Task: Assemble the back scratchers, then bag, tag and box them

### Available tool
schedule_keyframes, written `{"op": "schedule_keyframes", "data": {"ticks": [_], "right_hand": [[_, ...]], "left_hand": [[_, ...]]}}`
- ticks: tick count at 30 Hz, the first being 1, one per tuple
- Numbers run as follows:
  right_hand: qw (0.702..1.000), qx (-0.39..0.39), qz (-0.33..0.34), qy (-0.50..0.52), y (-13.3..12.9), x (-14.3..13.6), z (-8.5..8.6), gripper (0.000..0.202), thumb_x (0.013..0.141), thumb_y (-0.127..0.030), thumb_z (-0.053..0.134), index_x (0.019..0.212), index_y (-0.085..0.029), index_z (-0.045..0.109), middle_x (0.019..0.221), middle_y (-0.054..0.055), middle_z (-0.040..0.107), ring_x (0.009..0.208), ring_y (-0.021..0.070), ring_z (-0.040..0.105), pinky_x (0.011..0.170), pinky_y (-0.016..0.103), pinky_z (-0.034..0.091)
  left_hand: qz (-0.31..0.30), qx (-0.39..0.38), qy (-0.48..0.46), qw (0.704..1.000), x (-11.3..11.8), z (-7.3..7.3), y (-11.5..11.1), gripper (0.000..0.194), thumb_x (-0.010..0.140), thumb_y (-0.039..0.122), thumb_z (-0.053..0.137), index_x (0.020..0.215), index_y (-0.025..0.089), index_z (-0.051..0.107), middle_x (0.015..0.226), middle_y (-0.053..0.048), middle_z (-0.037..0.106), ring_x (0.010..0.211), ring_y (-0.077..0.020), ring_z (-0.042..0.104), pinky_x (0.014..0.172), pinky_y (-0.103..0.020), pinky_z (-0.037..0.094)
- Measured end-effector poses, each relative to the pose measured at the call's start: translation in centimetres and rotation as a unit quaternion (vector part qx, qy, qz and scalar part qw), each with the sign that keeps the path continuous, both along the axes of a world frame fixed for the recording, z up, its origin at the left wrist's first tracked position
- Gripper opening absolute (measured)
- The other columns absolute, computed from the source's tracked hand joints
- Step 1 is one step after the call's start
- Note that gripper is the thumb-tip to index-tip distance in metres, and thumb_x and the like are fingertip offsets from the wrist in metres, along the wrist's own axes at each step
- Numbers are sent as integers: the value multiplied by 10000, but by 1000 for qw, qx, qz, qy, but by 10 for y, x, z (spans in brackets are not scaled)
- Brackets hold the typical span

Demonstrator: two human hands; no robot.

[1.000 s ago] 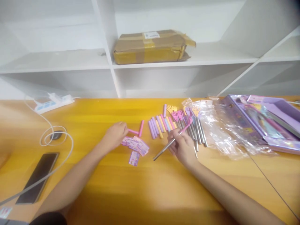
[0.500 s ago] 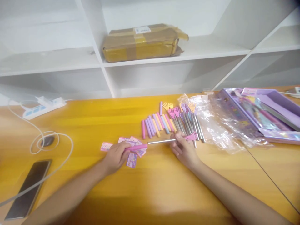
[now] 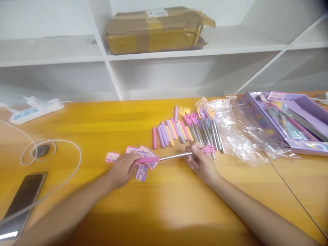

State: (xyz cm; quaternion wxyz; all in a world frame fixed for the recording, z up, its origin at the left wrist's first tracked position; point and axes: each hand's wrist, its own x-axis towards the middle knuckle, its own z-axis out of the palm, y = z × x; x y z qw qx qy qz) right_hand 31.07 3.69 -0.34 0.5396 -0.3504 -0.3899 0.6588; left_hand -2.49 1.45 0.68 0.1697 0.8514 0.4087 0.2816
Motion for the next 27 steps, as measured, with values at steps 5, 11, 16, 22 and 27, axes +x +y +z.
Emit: {"op": "schedule_keyframes", "data": {"ticks": [5,11,16,22,27], "right_hand": [[1000,12,8,-7,-1,-1,2,437,990,-493,736,784,-208,476,658,-48,618,379,33,294,381,177,345],[998,51,4,-35,-7,-1,2,392,996,-484,735,802,-207,537,706,-24,643,402,46,364,421,208,393],[996,75,-3,-49,-15,-4,3,383,1030,-455,697,795,-202,531,736,-11,665,419,50,410,455,214,428],[998,37,2,-45,-17,-6,5,350,1029,-467,699,834,-203,580,708,-26,649,416,48,389,448,206,435],[997,56,41,-47,-7,5,10,432,978,-650,692,985,-220,647,756,2,675,445,79,432,468,248,484]], "left_hand": [[-1,-15,-12,1000,-2,-2,1,351,1155,381,328,1196,229,642,1045,-66,777,931,-208,741,809,-324,576],[11,31,0,999,-4,-6,-1,331,1146,407,377,1189,219,646,966,-67,762,833,-206,712,754,-327,561],[14,61,-9,998,-3,-6,-2,283,1146,348,390,1212,219,632,983,-64,760,836,-194,709,761,-314,559],[2,59,17,998,-3,-4,-2,315,1141,366,393,1187,216,665,945,-66,757,812,-200,699,735,-315,551],[21,6,-28,999,-2,-4,2,339,1142,410,376,1182,231,662,1006,-69,770,892,-213,731,805,-336,591]]}}
